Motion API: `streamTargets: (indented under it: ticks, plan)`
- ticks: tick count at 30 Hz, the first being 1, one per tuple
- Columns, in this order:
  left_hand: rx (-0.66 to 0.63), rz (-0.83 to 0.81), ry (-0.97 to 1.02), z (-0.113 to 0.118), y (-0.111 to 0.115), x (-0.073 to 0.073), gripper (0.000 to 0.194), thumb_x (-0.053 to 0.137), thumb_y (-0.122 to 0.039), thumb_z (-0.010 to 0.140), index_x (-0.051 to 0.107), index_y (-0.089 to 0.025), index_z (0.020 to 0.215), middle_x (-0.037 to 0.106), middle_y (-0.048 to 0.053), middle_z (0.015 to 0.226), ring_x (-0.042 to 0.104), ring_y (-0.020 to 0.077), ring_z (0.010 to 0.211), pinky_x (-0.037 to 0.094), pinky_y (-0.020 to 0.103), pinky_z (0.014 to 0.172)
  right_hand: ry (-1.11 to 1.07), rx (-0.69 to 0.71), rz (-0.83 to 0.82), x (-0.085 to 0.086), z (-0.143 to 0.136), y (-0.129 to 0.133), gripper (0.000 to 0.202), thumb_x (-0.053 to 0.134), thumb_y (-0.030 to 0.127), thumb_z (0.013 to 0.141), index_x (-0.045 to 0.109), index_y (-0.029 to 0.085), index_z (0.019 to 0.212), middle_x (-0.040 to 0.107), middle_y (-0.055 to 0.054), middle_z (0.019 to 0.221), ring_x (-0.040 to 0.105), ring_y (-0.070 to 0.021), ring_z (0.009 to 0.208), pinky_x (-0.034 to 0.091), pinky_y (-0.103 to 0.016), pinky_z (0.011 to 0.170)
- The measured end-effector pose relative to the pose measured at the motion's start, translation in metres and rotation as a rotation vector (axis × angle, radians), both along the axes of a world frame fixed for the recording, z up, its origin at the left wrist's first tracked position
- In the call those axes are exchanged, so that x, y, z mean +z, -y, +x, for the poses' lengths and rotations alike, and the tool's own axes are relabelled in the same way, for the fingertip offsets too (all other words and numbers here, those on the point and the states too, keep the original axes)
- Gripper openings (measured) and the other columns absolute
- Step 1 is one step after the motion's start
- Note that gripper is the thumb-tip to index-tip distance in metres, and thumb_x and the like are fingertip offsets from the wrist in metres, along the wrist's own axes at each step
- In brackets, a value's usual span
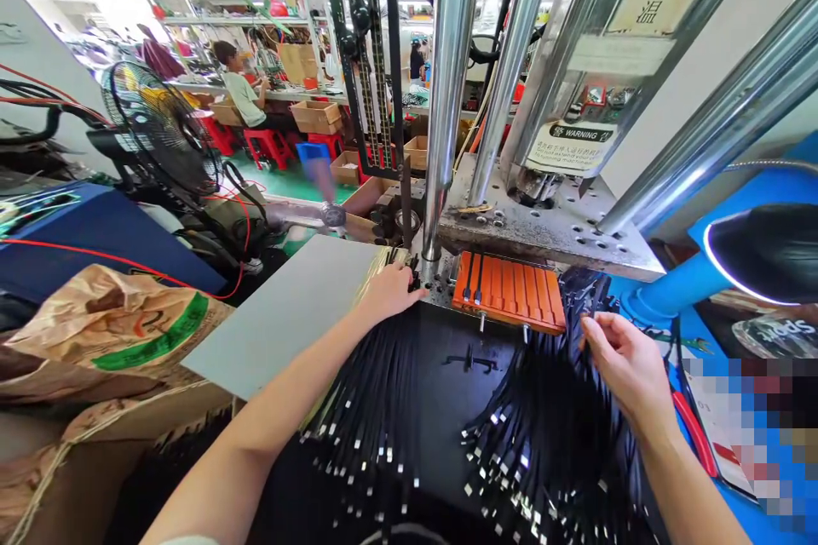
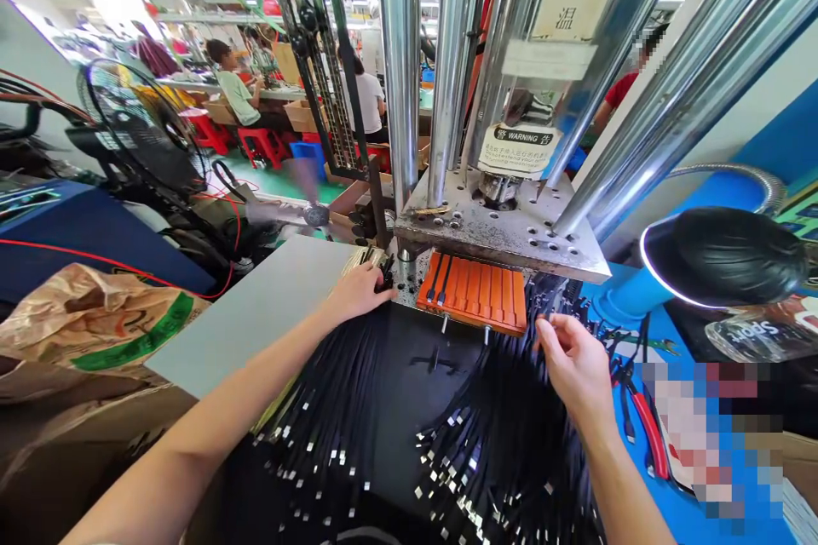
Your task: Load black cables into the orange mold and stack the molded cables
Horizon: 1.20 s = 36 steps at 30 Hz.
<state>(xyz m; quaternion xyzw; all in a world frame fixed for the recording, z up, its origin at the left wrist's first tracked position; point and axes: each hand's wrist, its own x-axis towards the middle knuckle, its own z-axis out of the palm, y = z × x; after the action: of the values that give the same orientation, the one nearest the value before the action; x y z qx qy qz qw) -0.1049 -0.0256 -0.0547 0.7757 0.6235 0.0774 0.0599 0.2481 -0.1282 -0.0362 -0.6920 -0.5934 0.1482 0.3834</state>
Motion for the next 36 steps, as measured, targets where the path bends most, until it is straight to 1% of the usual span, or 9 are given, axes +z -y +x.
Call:
streamTargets:
  ticks: [3, 6, 8, 13, 16, 19, 22, 29, 36]
  plan:
    - [0.031, -0.011, -0.029, 0.014, 0.01, -0.006, 0.03, 0.06, -0.036, 0.086, 0.062, -0.008, 0.097, 0.059, 0.022, 0.111, 0.056, 0.0373, 0.111, 0.047, 0.047, 0.09, -0.202, 0.26, -0.064, 0.021, -0.023, 0.003, 0.042, 0.046, 0.06, 0.087, 0.054, 0.024, 0.067, 0.05, 0.001, 0.05, 0.044, -0.0144, 0.043, 0.035, -0.027, 0.043]
    - [0.078, -0.009, 0.001, 0.019, 0.006, -0.013, 0.022, 0.043, -0.017, 0.091, 0.061, -0.006, 0.097, 0.06, 0.025, 0.108, 0.059, 0.0359, 0.106, 0.048, 0.049, 0.086, -0.142, 0.415, -0.105, 0.036, -0.046, 0.005, 0.044, 0.047, 0.057, 0.088, 0.052, 0.023, 0.061, 0.046, 0.003, 0.046, 0.043, -0.0132, 0.043, 0.033, -0.026, 0.045]
    - [0.098, 0.001, 0.055, 0.014, 0.0, -0.011, 0.022, 0.039, -0.016, 0.092, 0.059, -0.007, 0.094, 0.062, 0.022, 0.101, 0.062, 0.0329, 0.099, 0.049, 0.047, 0.084, -0.067, 0.51, -0.114, 0.043, -0.059, 0.005, 0.043, 0.047, 0.052, 0.09, 0.052, 0.022, 0.061, 0.046, 0.003, 0.048, 0.043, -0.0128, 0.045, 0.032, -0.025, 0.046]
    - [0.041, 0.104, 0.259, 0.0, 0.004, 0.027, 0.019, 0.034, -0.022, 0.097, 0.051, -0.017, 0.091, 0.063, 0.006, 0.086, 0.061, 0.0173, 0.081, 0.049, 0.03, 0.078, 0.018, 0.682, -0.087, 0.057, -0.085, 0.008, 0.038, 0.043, 0.042, 0.096, 0.057, 0.022, 0.067, 0.052, 0.002, 0.056, 0.047, -0.0128, 0.05, 0.033, -0.025, 0.05]
    - [-0.131, 0.146, 0.596, 0.008, 0.03, 0.068, 0.023, 0.034, -0.034, 0.099, 0.049, -0.019, 0.089, 0.057, 0.001, 0.079, 0.053, 0.0115, 0.067, 0.046, 0.023, 0.064, -0.034, 0.712, 0.011, 0.062, -0.097, 0.011, 0.033, 0.041, 0.038, 0.098, 0.065, 0.022, 0.081, 0.055, 0.002, 0.056, 0.051, -0.0134, 0.05, 0.036, -0.025, 0.05]
    - [-0.382, 0.011, 1.019, 0.028, 0.057, 0.109, 0.032, 0.04, -0.046, 0.097, 0.053, -0.017, 0.094, 0.052, -0.001, 0.077, 0.045, 0.0072, 0.055, 0.04, 0.02, 0.05, -0.086, 0.709, 0.175, 0.064, -0.105, 0.01, 0.03, 0.041, 0.036, 0.098, 0.069, 0.023, 0.096, 0.058, 0.002, 0.058, 0.054, -0.0141, 0.051, 0.039, -0.025, 0.051]
    - [-0.513, -0.064, 1.161, 0.048, 0.07, 0.138, 0.035, 0.05, -0.05, 0.093, 0.058, -0.015, 0.091, 0.051, -0.001, 0.074, 0.046, 0.0046, 0.048, 0.04, 0.018, 0.045, -0.093, 0.675, 0.277, 0.066, -0.111, 0.006, 0.03, 0.041, 0.035, 0.099, 0.069, 0.025, 0.102, 0.057, 0.003, 0.057, 0.055, -0.0142, 0.05, 0.04, -0.025, 0.051]
    - [-0.594, -0.23, 1.336, 0.081, 0.058, 0.155, 0.042, 0.07, -0.051, 0.08, 0.046, -0.017, 0.072, 0.052, -0.005, 0.05, 0.051, 0.0079, 0.039, 0.043, 0.018, 0.039, -0.04, 0.651, 0.337, 0.059, -0.117, 0.016, 0.02, 0.045, 0.032, 0.097, 0.064, 0.023, 0.096, 0.067, -0.003, 0.079, 0.064, -0.0178, 0.071, 0.048, -0.027, 0.064]
    - [-0.666, 0.286, 1.204, 0.106, 0.032, 0.173, 0.039, 0.063, -0.05, 0.087, 0.047, -0.018, 0.07, 0.05, -0.006, 0.058, 0.058, 0.007, 0.05, 0.044, 0.019, 0.048, 0.008, 0.533, 0.137, 0.022, -0.102, -0.002, 0.02, 0.055, 0.032, 0.089, 0.062, 0.021, 0.074, 0.063, -0.001, 0.067, 0.059, -0.0158, 0.062, 0.043, -0.025, 0.059]
